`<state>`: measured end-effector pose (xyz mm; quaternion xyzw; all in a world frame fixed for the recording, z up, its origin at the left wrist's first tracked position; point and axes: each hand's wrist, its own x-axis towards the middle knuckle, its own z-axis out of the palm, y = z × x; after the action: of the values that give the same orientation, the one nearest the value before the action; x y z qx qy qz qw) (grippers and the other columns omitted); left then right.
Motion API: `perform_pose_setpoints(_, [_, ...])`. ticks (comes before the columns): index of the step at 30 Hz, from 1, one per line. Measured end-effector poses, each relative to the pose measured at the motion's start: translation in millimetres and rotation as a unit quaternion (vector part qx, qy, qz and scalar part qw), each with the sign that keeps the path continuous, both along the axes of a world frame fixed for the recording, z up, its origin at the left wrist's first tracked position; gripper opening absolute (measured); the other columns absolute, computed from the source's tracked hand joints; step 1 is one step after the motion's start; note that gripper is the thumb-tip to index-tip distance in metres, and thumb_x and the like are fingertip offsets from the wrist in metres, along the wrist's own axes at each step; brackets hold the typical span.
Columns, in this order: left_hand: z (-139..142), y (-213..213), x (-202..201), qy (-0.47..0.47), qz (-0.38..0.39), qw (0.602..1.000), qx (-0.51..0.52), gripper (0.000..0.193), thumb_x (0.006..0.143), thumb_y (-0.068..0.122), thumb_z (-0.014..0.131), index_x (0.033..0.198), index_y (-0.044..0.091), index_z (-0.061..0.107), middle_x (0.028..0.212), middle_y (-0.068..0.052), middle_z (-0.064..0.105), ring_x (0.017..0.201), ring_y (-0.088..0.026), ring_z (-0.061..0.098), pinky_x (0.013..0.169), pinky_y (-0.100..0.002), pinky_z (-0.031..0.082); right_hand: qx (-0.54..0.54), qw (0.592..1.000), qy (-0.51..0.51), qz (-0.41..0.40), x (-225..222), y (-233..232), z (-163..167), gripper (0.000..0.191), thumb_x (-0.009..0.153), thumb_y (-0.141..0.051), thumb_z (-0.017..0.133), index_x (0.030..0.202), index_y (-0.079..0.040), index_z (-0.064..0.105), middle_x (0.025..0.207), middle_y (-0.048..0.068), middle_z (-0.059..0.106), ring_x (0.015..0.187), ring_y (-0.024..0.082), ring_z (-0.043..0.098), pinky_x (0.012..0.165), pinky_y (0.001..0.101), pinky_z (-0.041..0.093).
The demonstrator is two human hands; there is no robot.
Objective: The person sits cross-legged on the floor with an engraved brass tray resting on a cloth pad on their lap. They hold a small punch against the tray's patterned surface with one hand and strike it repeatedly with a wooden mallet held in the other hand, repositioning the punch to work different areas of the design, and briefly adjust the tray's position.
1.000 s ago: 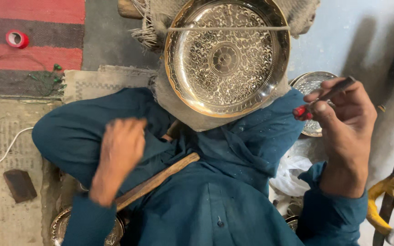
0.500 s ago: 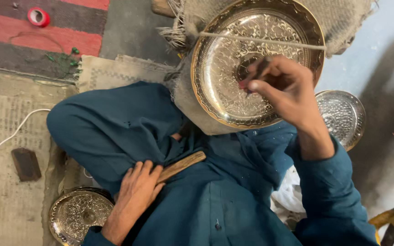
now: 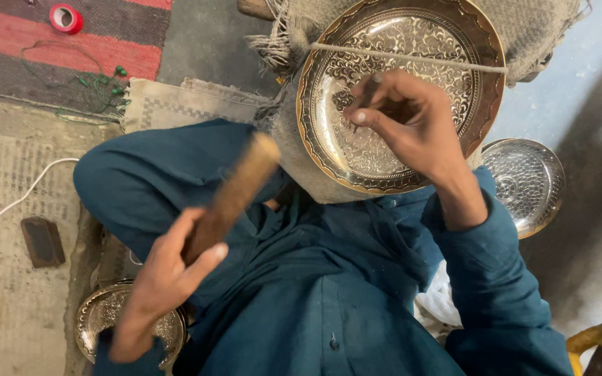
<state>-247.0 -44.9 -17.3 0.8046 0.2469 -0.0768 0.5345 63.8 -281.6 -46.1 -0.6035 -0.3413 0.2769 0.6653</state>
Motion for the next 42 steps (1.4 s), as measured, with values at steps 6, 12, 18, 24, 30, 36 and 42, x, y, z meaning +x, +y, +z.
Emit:
perform_pose_setpoints(6, [-24,-38,32,-0.193,0.130,0.972,0.021,0.052,0.090,0.007,0.070,0.137,-0.001,0.048,0.107,-0.009,0.062,0.096,-0.014,0.061,0.087,-0.030,0.053,-0.031,0.997,-0.054,0.044,-1,10,8,0.012,0.102,0.002,0.071,0.105,0.002,0.060,0.122,0.011,0.071,0.112,0.018,0.073,0.094,0.0305,0.063])
perform_pose_setpoints(12, [-16,-40,65,-0.081,0.127,0.984,0.094,0.047,0.088,0.009,0.071,0.130,0.004,0.051,0.097,-0.016,0.073,0.091,-0.026,0.076,0.082,-0.037,0.058,-0.085,0.987,-0.135,0.036,-4,17,5,0.018,0.100,0.000,0.072,0.116,0.002,0.062,0.110,0.010,0.075,0.106,0.018,0.074,0.088,0.0295,0.061])
perform_pose_setpoints(18, [7,-19,80,-0.171,0.016,0.972,0.158,0.061,0.085,0.001,0.067,0.142,0.002,0.044,0.113,-0.023,0.069,0.103,-0.039,0.072,0.085,-0.043,0.056,-0.051,0.983,-0.169,0.044,-2,16,-2,0.016,0.103,-0.001,0.070,0.116,0.001,0.061,0.116,0.012,0.075,0.113,0.019,0.076,0.096,0.0309,0.065])
perform_pose_setpoints(24, [28,1,95,-0.147,-0.039,0.962,0.227,0.064,0.084,0.001,0.068,0.143,0.008,0.045,0.117,-0.024,0.067,0.108,-0.048,0.065,0.083,-0.049,0.053,-0.069,0.985,-0.150,0.054,-3,18,2,0.018,0.102,-0.002,0.071,0.119,0.000,0.065,0.109,0.010,0.076,0.109,0.018,0.076,0.094,0.0307,0.064])
perform_pose_setpoints(30, [39,4,112,-0.180,-0.077,0.917,0.347,0.075,0.082,-0.002,0.068,0.151,0.017,0.044,0.119,-0.019,0.066,0.109,-0.044,0.065,0.089,-0.051,0.052,-0.096,0.979,-0.177,0.033,-6,18,6,0.020,0.101,-0.005,0.073,0.119,-0.001,0.065,0.107,0.008,0.078,0.106,0.017,0.077,0.089,0.0295,0.064])
perform_pose_setpoints(36, [41,9,120,-0.208,-0.117,0.882,0.405,0.080,0.082,0.000,0.072,0.154,0.018,0.043,0.113,-0.015,0.064,0.106,-0.040,0.063,0.089,-0.050,0.051,-0.107,0.975,-0.191,0.032,-3,18,2,0.021,0.101,-0.006,0.073,0.120,-0.002,0.067,0.107,0.009,0.078,0.102,0.016,0.077,0.087,0.0295,0.065])
perform_pose_setpoints(42, [39,15,123,-0.200,-0.131,0.863,0.445,0.079,0.083,-0.002,0.071,0.154,0.020,0.044,0.108,-0.014,0.062,0.104,-0.037,0.063,0.090,-0.050,0.049,-0.102,0.977,-0.183,0.033,-4,18,2,0.021,0.100,-0.005,0.073,0.121,-0.001,0.067,0.108,0.010,0.078,0.103,0.018,0.077,0.089,0.0309,0.063])
